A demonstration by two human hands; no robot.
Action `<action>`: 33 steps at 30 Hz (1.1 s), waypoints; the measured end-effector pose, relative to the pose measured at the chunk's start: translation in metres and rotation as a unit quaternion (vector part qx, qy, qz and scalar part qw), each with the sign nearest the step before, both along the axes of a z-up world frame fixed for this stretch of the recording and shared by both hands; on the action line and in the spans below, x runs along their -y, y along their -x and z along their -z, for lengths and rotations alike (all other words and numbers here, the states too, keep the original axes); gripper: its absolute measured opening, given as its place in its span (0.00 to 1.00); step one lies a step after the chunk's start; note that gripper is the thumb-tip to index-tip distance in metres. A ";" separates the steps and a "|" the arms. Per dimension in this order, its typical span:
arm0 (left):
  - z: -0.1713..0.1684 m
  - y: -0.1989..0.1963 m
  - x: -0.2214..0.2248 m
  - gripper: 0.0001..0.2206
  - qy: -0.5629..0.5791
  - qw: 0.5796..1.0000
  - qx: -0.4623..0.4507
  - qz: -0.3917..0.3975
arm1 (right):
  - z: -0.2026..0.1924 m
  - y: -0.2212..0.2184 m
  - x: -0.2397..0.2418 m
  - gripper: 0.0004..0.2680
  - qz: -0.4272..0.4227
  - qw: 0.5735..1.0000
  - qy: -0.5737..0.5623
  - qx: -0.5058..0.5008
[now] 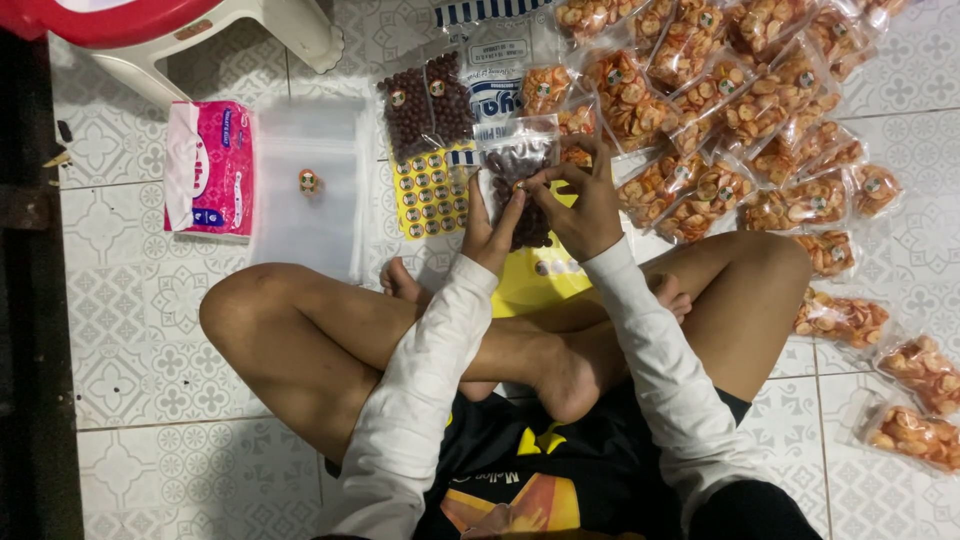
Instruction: Manually applying stickers to individual snack bags and organizing them while sitting on the floor.
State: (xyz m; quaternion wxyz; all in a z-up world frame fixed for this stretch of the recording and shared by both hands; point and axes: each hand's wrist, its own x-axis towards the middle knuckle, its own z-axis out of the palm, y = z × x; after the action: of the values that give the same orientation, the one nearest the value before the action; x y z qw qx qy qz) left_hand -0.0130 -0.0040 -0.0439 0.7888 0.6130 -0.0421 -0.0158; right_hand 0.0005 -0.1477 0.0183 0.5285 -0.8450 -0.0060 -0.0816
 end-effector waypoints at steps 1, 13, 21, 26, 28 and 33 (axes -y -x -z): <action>0.003 0.000 -0.001 0.28 0.000 1.000 0.000 0.000 | 0.000 0.000 0.000 0.03 0.000 1.000 0.000 0.000; 0.050 -0.008 -0.008 0.29 -0.017 1.000 0.020 0.007 | 0.007 0.004 -0.004 0.28 0.012 0.995 -0.094 0.033; 0.041 -0.012 -0.003 0.33 0.029 0.996 0.061 0.054 | 0.057 -0.010 -0.003 0.24 0.019 0.962 -0.260 -0.082; 0.040 -0.014 -0.002 0.29 0.037 0.996 0.062 0.050 | 0.046 -0.012 -0.001 0.17 0.004 0.959 -0.273 -0.078; 0.038 -0.013 0.000 0.28 0.053 0.996 0.060 0.049 | 0.047 -0.008 -0.002 0.16 -0.003 0.958 -0.276 -0.079; 0.038 -0.011 0.005 0.29 0.042 0.997 0.036 0.048 | 0.045 0.002 -0.005 0.13 -0.014 0.949 -0.309 -0.069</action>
State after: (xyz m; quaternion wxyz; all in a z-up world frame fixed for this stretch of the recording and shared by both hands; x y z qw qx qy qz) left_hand -0.0021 -0.0089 -0.0819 0.8104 0.5765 -0.1001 -0.0300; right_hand -0.0017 -0.1426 -0.0267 0.7636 -0.6440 0.0444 -0.0136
